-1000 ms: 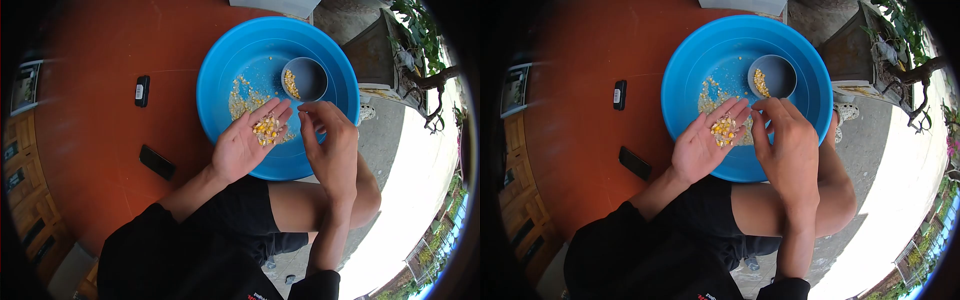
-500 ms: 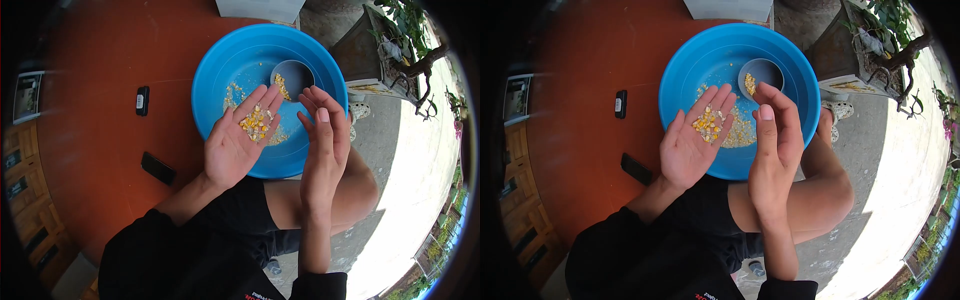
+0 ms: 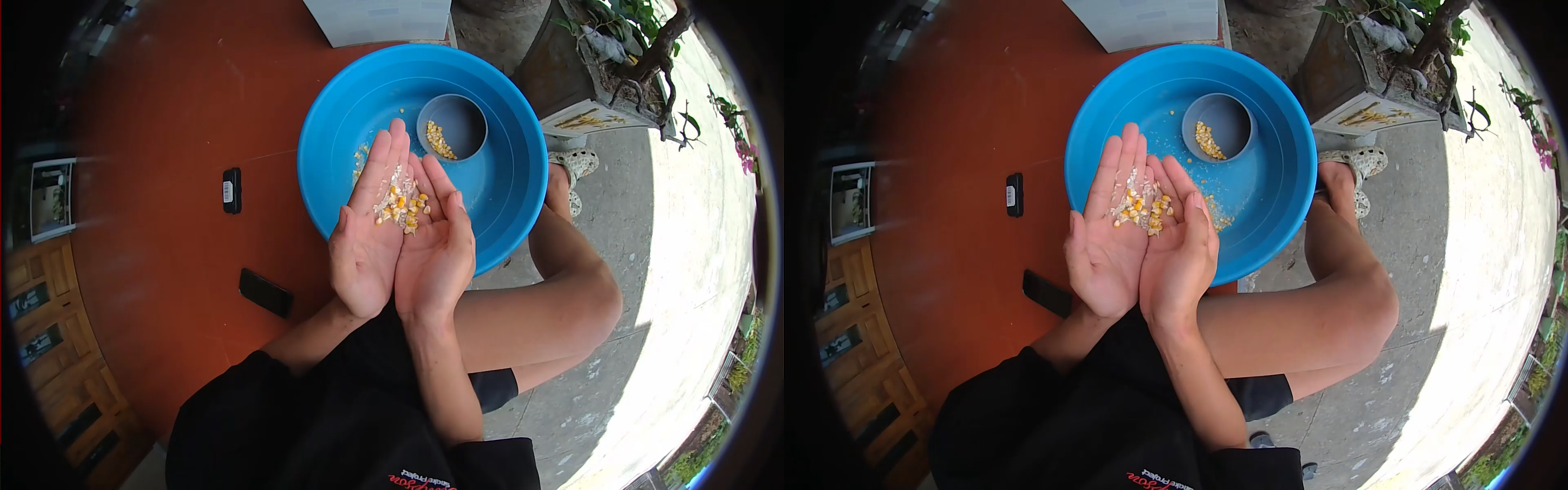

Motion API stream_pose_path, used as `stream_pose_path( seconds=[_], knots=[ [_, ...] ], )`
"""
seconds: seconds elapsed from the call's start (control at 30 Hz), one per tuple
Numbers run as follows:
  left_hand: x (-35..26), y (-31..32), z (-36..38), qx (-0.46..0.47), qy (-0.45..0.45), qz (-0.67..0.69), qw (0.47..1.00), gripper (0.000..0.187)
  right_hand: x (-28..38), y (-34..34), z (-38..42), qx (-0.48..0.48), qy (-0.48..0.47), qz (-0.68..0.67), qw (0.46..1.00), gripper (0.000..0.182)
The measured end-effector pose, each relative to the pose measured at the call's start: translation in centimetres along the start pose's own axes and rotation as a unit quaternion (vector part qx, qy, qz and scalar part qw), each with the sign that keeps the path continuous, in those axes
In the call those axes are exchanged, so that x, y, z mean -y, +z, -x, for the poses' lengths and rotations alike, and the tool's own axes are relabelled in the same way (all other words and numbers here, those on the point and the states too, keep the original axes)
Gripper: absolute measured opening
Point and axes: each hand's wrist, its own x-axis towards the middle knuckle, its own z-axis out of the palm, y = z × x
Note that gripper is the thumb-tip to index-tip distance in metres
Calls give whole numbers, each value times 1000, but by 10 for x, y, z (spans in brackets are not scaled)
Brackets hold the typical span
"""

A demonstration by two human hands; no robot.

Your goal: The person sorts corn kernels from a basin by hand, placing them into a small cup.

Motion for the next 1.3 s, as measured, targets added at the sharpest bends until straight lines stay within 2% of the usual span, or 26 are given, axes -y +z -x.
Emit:
stream_pose_path(
  seconds=[0.17,0.27,0.37,0.47,0.5,0.57,0.6,0.7,0.77,0.83,0.9,0.93,1.03,1.23,1.3],
  knots=[
    [4,4,3,10,7,-32,999,91,1,-8,2,-5,4,-26,1000,58],
    [5,5,3,-14,-6,-25,1000,89,2,-10,3,-14,5,-52,999,58],
    [10,6,6,-75,-4,53,996,85,3,-13,2,-20,6,-73,997,58],
    [13,-6,6,-77,7,-24,997,80,6,-14,2,-28,2,-65,997,58],
    [14,-15,5,-69,-58,-110,990,78,8,-12,2,-32,0,-56,998,58],
    [12,-33,3,-53,-183,-278,942,74,9,-11,3,-41,-1,-48,998,58],
    [11,-29,1,-82,-255,-285,920,71,9,-11,4,-45,0,-49,998,57],
    [9,-24,4,-85,-173,-336,922,74,7,-13,3,-24,-6,-33,999,56],
    [9,-30,-2,-95,-234,-81,964,72,6,-14,7,-5,-14,-5,1000,54],
    [8,-31,-6,-82,-271,132,950,72,6,-9,10,20,-24,35,999,53],
    [12,-21,-6,-47,-299,293,907,73,3,-10,10,45,-51,138,988,55],
    [12,-17,-4,-19,-283,305,909,74,2,-10,10,56,-65,190,978,57],
    [16,-15,-4,-46,-264,384,884,73,2,-11,12,68,-82,202,974,66],
    [20,-20,-5,-47,-220,335,915,69,0,-11,9,176,-197,284,921,85],
    [21,-22,-7,-48,-206,346,914,68,0,-13,10,170,-209,247,931,85]
  ],
)
